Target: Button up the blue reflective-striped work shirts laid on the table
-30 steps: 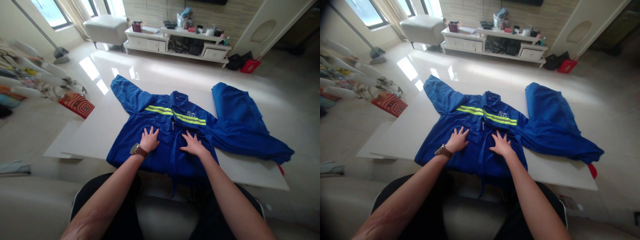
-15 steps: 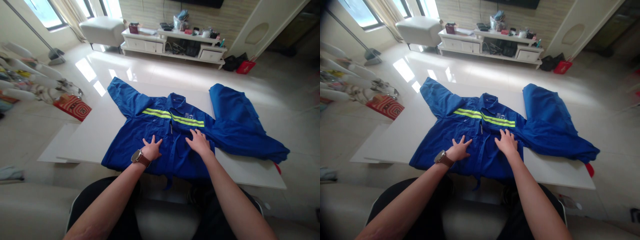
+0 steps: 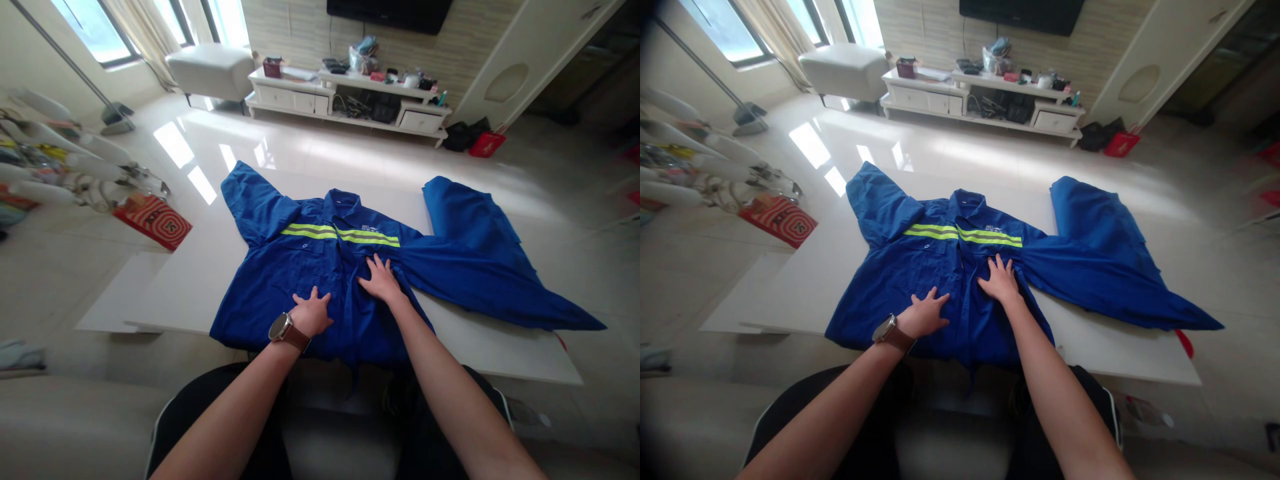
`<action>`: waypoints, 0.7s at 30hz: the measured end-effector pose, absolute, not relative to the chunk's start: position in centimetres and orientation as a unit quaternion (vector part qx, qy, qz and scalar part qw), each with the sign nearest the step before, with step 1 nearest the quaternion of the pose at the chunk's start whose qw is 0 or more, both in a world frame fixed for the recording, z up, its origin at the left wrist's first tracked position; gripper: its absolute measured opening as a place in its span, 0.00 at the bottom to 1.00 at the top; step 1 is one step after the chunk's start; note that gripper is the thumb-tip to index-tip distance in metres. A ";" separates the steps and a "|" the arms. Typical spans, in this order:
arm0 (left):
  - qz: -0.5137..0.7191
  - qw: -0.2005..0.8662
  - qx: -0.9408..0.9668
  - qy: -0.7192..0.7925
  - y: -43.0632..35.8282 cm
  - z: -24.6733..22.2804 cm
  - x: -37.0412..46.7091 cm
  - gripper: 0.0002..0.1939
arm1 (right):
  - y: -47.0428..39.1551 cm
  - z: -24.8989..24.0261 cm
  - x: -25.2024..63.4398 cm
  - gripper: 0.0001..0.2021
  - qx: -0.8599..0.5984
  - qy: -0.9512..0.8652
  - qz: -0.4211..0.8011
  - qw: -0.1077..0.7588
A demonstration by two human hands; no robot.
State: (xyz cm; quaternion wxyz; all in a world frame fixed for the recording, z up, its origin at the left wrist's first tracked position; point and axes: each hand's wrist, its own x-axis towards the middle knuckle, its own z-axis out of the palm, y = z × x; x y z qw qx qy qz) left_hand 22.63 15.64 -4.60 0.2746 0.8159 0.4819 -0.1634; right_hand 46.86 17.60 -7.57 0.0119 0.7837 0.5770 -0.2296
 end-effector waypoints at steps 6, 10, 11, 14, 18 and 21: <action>-0.218 0.270 0.809 0.474 16.2 -5.5 22.8 0.43 | 16.7 -5.8 47.9 0.34 0.768 0.602 -0.218 -0.010; -0.211 0.269 0.816 0.466 17.0 -5.1 22.7 0.41 | 14.7 -3.5 48.6 0.30 0.794 0.576 -0.190 0.032; -0.205 0.268 0.817 0.467 17.2 -5.0 22.7 0.41 | 14.2 -3.2 48.9 0.31 0.799 0.568 -0.193 0.043; -0.196 0.268 0.814 0.476 17.5 -4.5 22.7 0.39 | 13.4 -3.1 50.2 0.36 0.801 0.557 -0.207 0.066; -0.178 0.270 0.813 0.485 17.5 -4.8 22.5 0.38 | 13.4 -3.8 51.9 0.38 0.770 0.582 -0.230 0.123; -0.165 0.278 0.815 0.480 17.5 -5.6 22.2 0.36 | 13.7 -4.3 52.0 0.41 0.748 0.598 -0.238 0.161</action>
